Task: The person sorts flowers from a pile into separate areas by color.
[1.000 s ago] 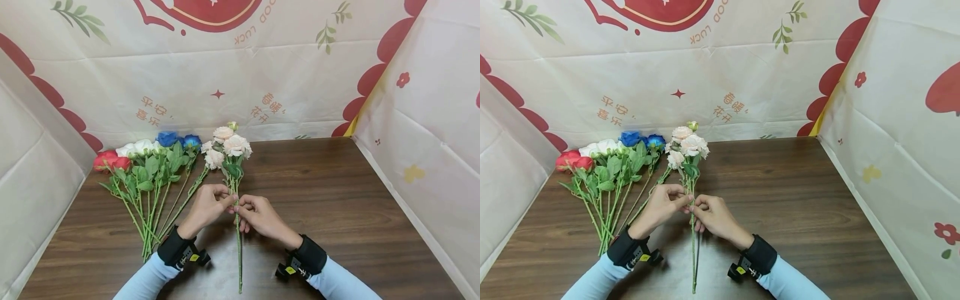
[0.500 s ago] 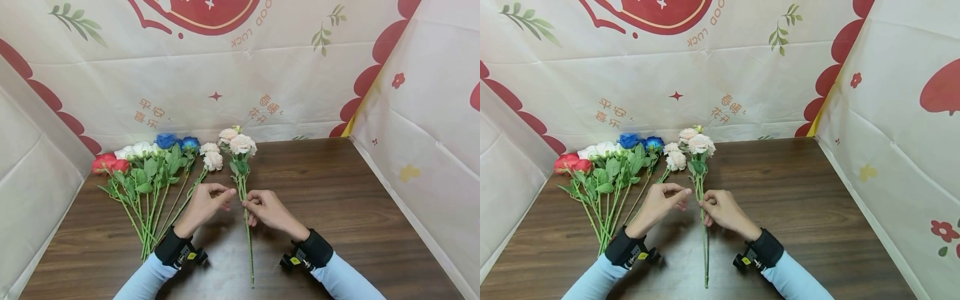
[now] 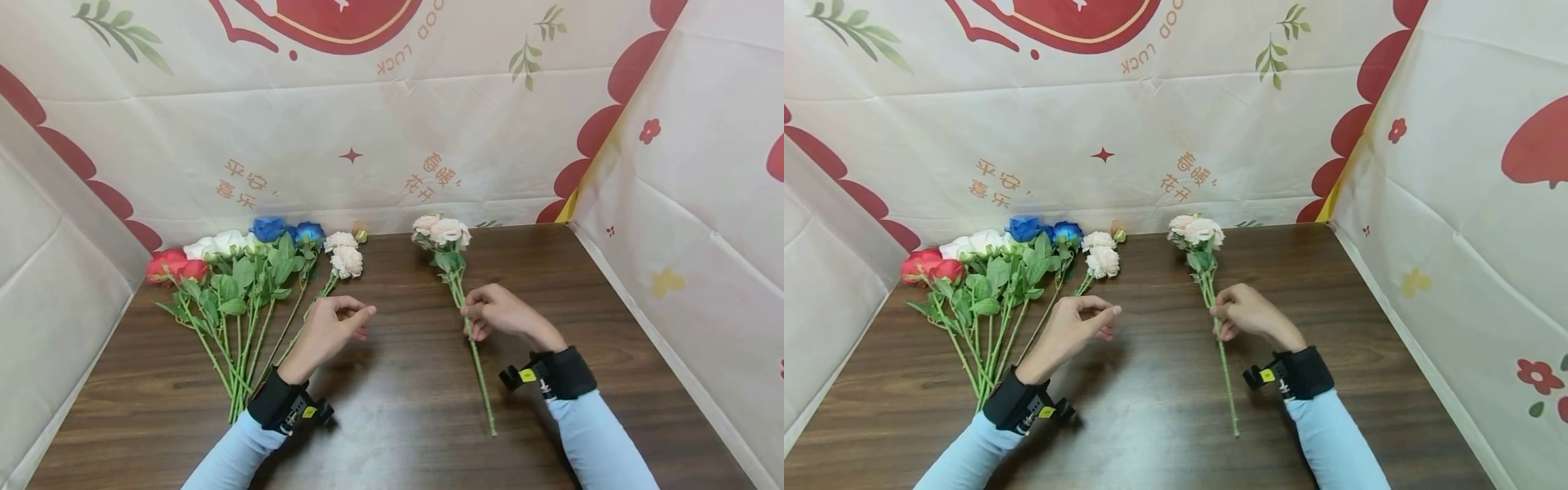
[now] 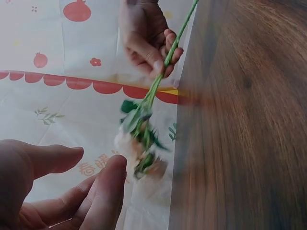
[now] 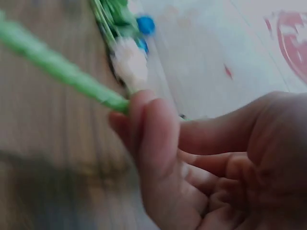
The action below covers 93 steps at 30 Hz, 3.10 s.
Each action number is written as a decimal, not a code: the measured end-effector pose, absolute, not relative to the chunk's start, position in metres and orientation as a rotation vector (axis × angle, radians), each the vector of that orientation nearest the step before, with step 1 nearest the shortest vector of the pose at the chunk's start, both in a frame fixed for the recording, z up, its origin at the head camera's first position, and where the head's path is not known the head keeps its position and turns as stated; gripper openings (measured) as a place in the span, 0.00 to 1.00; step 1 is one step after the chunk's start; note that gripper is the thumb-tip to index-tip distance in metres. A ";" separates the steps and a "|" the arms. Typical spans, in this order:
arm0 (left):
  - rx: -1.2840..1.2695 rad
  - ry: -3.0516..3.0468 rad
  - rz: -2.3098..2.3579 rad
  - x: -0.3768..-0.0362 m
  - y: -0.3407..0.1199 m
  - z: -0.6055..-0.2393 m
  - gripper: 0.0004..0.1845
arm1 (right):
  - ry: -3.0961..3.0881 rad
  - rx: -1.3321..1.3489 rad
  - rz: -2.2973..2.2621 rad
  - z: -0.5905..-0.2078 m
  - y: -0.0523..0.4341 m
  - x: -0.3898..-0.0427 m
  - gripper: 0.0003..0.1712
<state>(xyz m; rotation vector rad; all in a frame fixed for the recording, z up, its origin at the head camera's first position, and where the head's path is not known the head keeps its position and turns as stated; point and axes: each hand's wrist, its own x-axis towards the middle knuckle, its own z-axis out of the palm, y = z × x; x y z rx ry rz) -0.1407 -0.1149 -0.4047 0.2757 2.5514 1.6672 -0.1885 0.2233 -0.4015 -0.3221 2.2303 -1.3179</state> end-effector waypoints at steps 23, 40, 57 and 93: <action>0.293 2.609 1.597 -0.141 -0.116 -0.407 0.14 | 2.401 -0.128 -1.127 -0.403 0.382 -0.196 0.13; 0.302 2.660 1.543 -0.140 -0.116 -0.408 0.12 | 2.553 0.117 -0.938 -0.417 0.405 -0.197 0.17; 0.314 2.630 1.578 -0.139 -0.117 -0.405 0.11 | 2.599 0.173 -0.929 -0.402 0.407 -0.191 0.19; 0.133 3.143 0.714 -0.168 -0.180 -0.415 0.13 | 2.836 -0.386 -0.640 -0.385 0.199 -0.175 0.15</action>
